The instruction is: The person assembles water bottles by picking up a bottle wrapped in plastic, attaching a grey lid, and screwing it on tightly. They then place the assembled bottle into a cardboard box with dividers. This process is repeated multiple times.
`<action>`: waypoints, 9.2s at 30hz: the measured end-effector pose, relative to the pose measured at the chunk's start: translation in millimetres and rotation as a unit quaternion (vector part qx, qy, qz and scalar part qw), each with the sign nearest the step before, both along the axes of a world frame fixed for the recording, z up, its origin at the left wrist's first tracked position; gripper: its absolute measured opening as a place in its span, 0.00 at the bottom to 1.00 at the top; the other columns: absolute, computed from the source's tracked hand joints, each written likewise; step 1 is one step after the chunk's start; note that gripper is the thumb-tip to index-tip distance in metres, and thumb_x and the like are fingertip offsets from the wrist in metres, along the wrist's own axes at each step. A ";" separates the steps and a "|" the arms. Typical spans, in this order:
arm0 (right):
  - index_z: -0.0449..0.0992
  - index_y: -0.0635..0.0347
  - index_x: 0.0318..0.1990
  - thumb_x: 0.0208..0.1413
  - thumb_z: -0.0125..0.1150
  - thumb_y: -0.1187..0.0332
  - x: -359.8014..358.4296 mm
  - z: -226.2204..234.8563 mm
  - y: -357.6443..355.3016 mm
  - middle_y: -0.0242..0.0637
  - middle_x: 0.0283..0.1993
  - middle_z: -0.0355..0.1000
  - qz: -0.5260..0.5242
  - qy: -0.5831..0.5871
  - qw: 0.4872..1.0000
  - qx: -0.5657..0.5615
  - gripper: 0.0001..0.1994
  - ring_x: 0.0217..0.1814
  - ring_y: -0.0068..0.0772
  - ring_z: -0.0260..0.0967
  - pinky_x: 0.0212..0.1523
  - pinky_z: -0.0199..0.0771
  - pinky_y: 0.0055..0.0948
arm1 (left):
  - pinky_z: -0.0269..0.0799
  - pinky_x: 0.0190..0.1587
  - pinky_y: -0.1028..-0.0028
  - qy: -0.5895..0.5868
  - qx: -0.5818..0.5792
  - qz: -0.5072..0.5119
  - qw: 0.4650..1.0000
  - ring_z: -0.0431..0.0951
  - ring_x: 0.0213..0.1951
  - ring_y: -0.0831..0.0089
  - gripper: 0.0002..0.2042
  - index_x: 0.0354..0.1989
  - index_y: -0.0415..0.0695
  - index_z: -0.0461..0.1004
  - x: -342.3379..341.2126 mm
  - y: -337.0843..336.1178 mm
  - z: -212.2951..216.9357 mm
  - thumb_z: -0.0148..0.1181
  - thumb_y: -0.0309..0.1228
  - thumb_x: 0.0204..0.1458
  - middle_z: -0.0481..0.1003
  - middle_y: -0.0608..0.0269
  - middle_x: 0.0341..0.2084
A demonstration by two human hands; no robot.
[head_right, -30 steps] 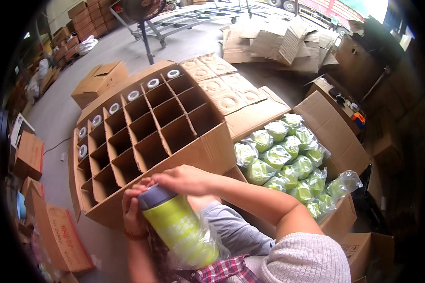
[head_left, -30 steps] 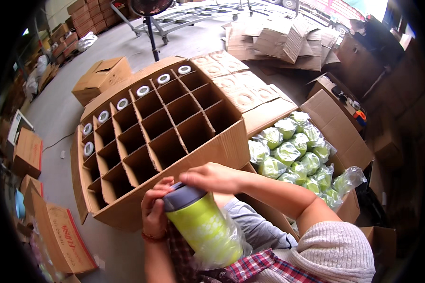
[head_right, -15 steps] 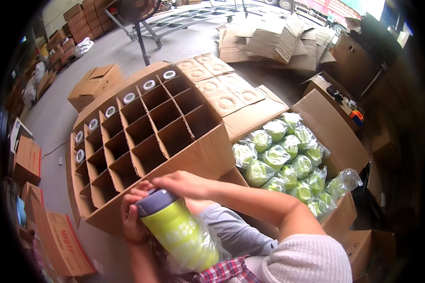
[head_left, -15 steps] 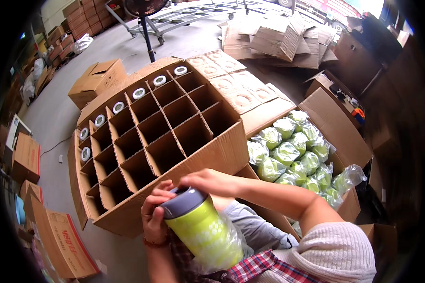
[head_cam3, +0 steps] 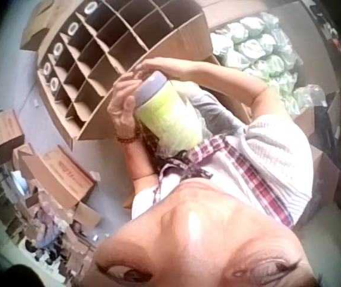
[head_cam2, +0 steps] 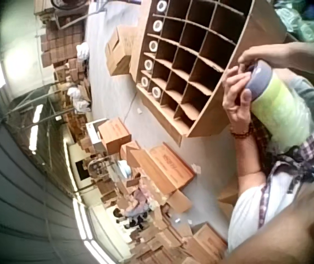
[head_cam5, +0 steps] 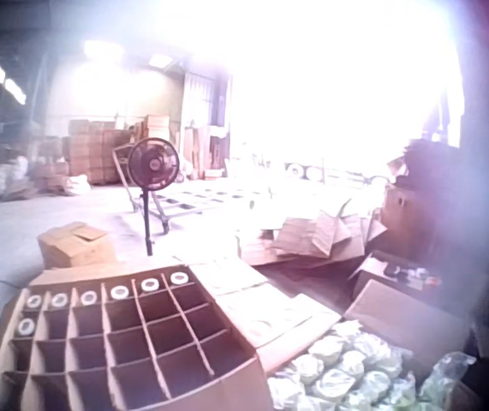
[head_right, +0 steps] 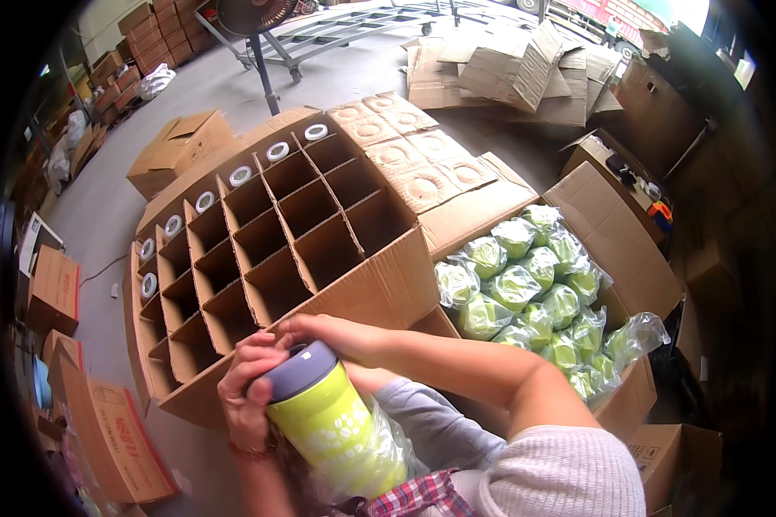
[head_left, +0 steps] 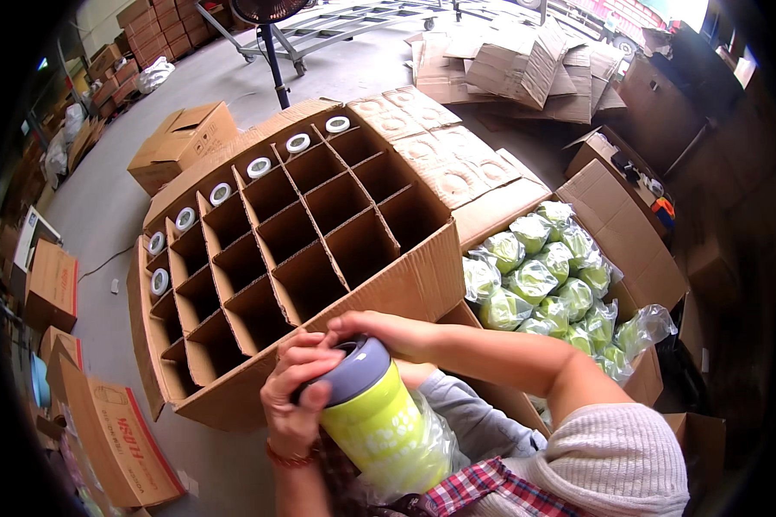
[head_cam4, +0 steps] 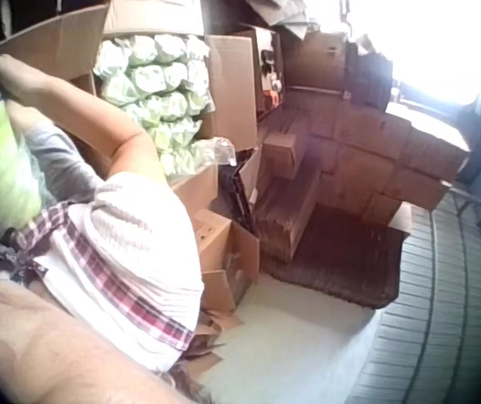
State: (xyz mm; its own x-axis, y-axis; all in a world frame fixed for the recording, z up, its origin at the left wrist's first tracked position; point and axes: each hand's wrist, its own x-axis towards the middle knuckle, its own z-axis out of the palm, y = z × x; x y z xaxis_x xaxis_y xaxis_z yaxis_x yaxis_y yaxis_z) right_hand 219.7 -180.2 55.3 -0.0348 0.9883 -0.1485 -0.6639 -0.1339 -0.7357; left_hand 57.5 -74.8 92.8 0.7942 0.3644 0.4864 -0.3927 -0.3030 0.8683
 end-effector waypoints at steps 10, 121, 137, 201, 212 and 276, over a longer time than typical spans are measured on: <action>0.77 0.57 0.40 0.61 0.54 0.54 1.4 -16.1 34.5 0.35 0.38 0.76 0.014 0.136 0.988 -0.067 0.16 0.42 0.25 0.73 0.47 0.73 0.27 | 0.61 0.60 0.58 0.067 0.091 0.070 0.991 0.74 0.49 0.57 0.13 0.39 0.41 0.77 -10.1 -9.0 24.9 0.59 0.39 0.55 0.77 0.56 0.40; 0.74 0.66 0.52 0.61 0.44 0.63 -6.3 6.7 -19.1 0.38 0.54 0.72 -0.025 0.007 0.998 0.055 0.19 0.53 0.27 0.67 0.58 0.65 0.26 | 0.64 0.54 0.49 -0.063 0.067 -0.013 0.996 0.72 0.44 0.52 0.15 0.40 0.36 0.74 0.7 -16.5 -1.4 0.56 0.38 0.57 0.76 0.49 0.37; 0.80 0.61 0.41 0.55 0.62 0.64 25.6 158.4 -123.3 0.46 0.35 0.75 0.085 -0.602 0.722 0.329 0.12 0.39 0.43 0.73 0.41 0.71 0.38 | 0.64 0.51 0.61 -0.136 0.004 0.006 0.991 0.64 0.37 0.66 0.23 0.23 0.43 0.72 4.2 -125.9 50.8 0.64 0.53 0.48 0.62 0.63 0.29; 0.72 0.65 0.51 0.54 0.62 0.69 -84.3 -33.2 -408.6 0.41 0.52 0.71 -0.558 -0.503 0.660 0.006 0.18 0.50 0.34 0.72 0.49 0.74 0.32 | 0.66 0.49 0.77 0.078 -0.103 -0.059 0.990 0.69 0.44 0.78 0.18 0.50 0.38 0.67 136.5 -184.4 3.2 0.54 0.40 0.62 0.70 0.64 0.42; 0.72 0.65 0.49 0.49 0.70 0.64 56.7 -160.3 -599.3 0.41 0.44 0.74 -0.690 -0.245 0.534 -0.423 0.22 0.41 0.35 0.75 0.35 0.81 0.33 | 0.73 0.43 0.78 0.246 -0.160 -0.097 0.951 0.77 0.39 0.78 0.14 0.52 0.40 0.67 99.9 -166.8 -49.6 0.53 0.33 0.62 0.74 0.59 0.48; 0.66 0.54 0.63 0.47 0.64 0.54 233.0 -286.3 -490.1 0.42 0.64 0.65 0.169 -0.572 0.385 -0.705 0.34 0.65 0.41 0.65 0.60 0.68 0.41 | 0.74 0.40 0.76 0.308 -0.337 0.082 0.886 0.78 0.34 0.75 0.05 0.40 0.42 0.73 -70.1 -115.2 -76.3 0.52 0.29 0.61 0.78 0.58 0.37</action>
State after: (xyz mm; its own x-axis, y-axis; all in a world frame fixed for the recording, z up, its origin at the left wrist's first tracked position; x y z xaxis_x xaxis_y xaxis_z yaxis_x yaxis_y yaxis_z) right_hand 452.7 -670.4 -231.0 0.7583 -0.1337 -0.6380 0.2173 -0.8709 0.4408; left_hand -12.5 -190.1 16.5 0.7427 0.5419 -0.3934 0.2201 0.3573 0.9077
